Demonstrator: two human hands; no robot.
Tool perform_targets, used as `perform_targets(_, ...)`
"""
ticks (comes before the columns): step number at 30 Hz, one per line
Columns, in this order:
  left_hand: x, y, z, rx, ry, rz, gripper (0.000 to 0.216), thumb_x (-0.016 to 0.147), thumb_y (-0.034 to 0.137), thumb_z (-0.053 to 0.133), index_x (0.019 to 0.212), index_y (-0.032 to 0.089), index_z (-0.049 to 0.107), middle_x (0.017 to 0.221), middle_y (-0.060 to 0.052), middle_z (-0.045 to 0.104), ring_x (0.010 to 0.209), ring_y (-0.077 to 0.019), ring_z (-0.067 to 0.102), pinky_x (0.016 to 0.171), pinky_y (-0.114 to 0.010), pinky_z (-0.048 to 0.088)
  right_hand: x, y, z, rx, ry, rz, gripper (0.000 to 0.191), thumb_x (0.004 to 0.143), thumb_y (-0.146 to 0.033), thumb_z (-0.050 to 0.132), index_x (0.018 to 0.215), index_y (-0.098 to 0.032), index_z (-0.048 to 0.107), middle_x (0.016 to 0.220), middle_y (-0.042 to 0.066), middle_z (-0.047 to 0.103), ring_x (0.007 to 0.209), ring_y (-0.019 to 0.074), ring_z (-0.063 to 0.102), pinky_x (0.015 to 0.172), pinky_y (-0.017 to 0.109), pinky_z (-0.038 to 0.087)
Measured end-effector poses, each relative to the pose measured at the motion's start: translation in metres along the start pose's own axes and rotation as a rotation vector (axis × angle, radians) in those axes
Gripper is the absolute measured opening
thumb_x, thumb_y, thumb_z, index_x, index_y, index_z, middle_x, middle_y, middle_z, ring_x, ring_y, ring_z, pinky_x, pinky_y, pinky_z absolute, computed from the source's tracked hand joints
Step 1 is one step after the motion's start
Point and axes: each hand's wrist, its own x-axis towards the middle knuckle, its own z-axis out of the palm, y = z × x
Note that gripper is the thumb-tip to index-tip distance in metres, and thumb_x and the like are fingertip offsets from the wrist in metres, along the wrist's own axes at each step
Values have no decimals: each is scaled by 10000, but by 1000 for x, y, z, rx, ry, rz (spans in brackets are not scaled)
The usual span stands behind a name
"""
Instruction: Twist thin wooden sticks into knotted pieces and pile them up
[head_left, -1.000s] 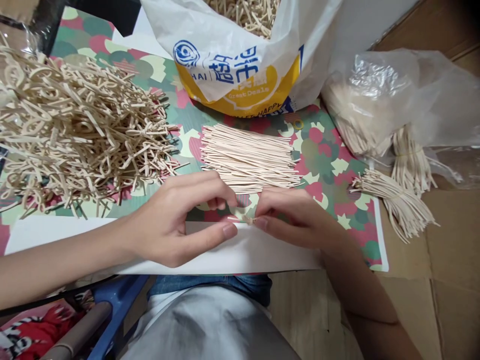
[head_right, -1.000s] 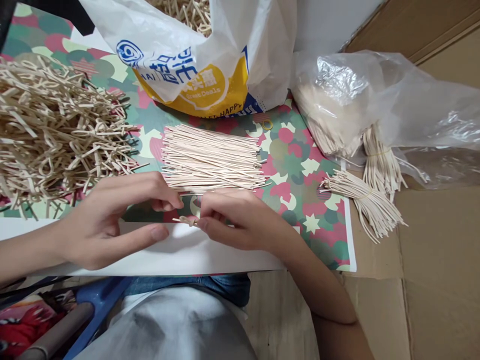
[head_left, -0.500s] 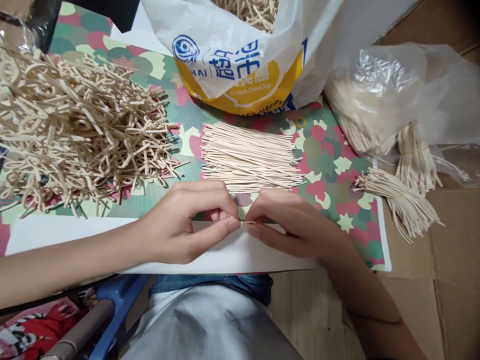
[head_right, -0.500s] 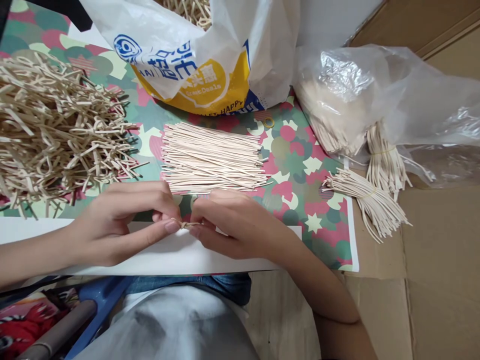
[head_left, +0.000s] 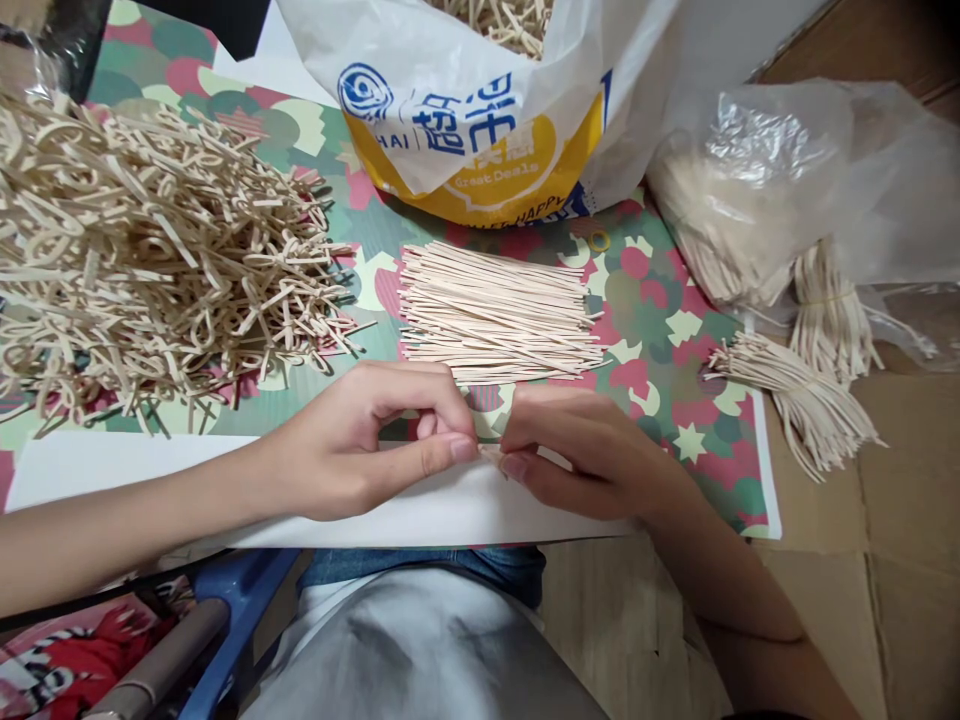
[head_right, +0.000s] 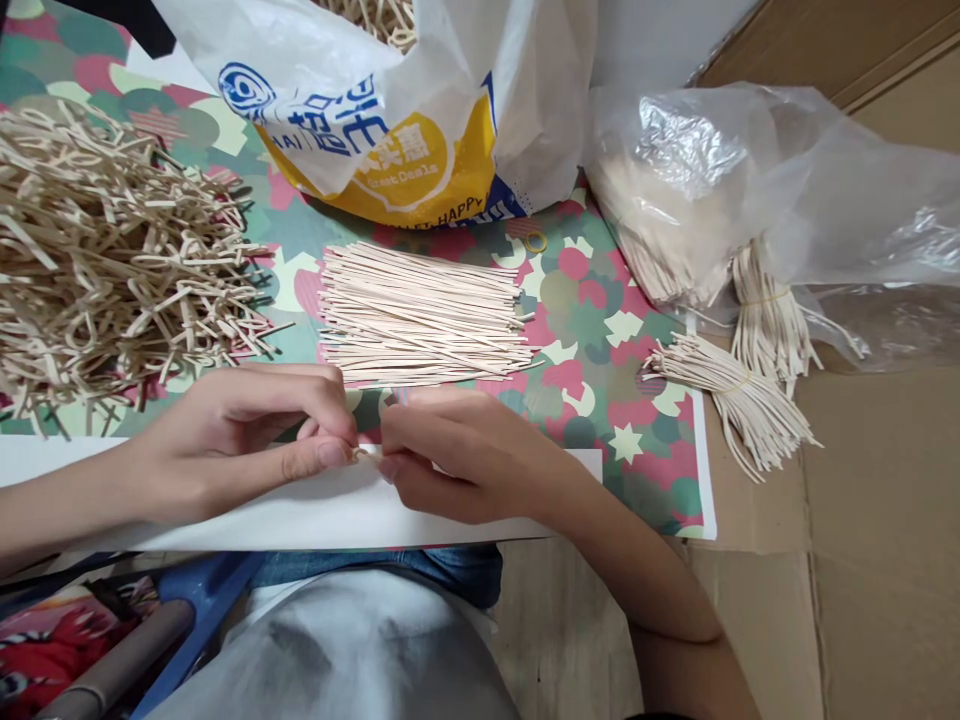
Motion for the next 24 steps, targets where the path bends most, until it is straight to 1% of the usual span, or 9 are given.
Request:
perform_targets(4,0,-1,-1,-130,-34,-72,125,801,159,535,696,126,594,573,17,489,521,-62,425,455,-153,342,-1,0,0,49,-11,45,161,840,-214,399,681,-216,417,577,-12,418,540,119,368,529,267,310)
perform_targets(8,0,2,-3,-136,-34,-120,140,795,145,533,671,123,594,556,15,490,511,-63,414,443,-156,332,-1,3,2,55,-5,50,173,830,-201,407,657,-217,405,567,-24,407,528,111,349,523,261,301)
perform_targets(11,0,3,-3,-124,-20,-133,155,797,162,535,659,121,593,550,13,499,505,-63,413,437,-156,329,0,6,4,51,32,-6,161,803,-133,415,662,-206,391,562,-38,387,518,93,331,507,239,283)
perform_targets(14,0,1,-3,-125,-3,-136,174,800,196,544,651,121,595,536,13,494,493,-62,407,419,-155,316,1,7,5,43,67,-40,173,799,-103,414,654,-191,383,554,-46,360,510,78,320,494,217,267)
perform_targets(21,-3,-6,-2,-223,27,-179,173,791,221,556,664,116,609,536,13,499,471,-55,406,393,-150,292,2,8,3,71,71,-11,199,785,-85,411,615,-181,375,544,-47,373,503,62,339,490,187,271)
perform_targets(24,-1,-4,-3,-181,38,-154,163,787,205,557,664,116,616,533,13,512,468,-52,407,398,-150,294,3,9,2,85,69,4,217,797,-106,413,596,-181,385,527,-46,391,491,63,349,482,190,274)
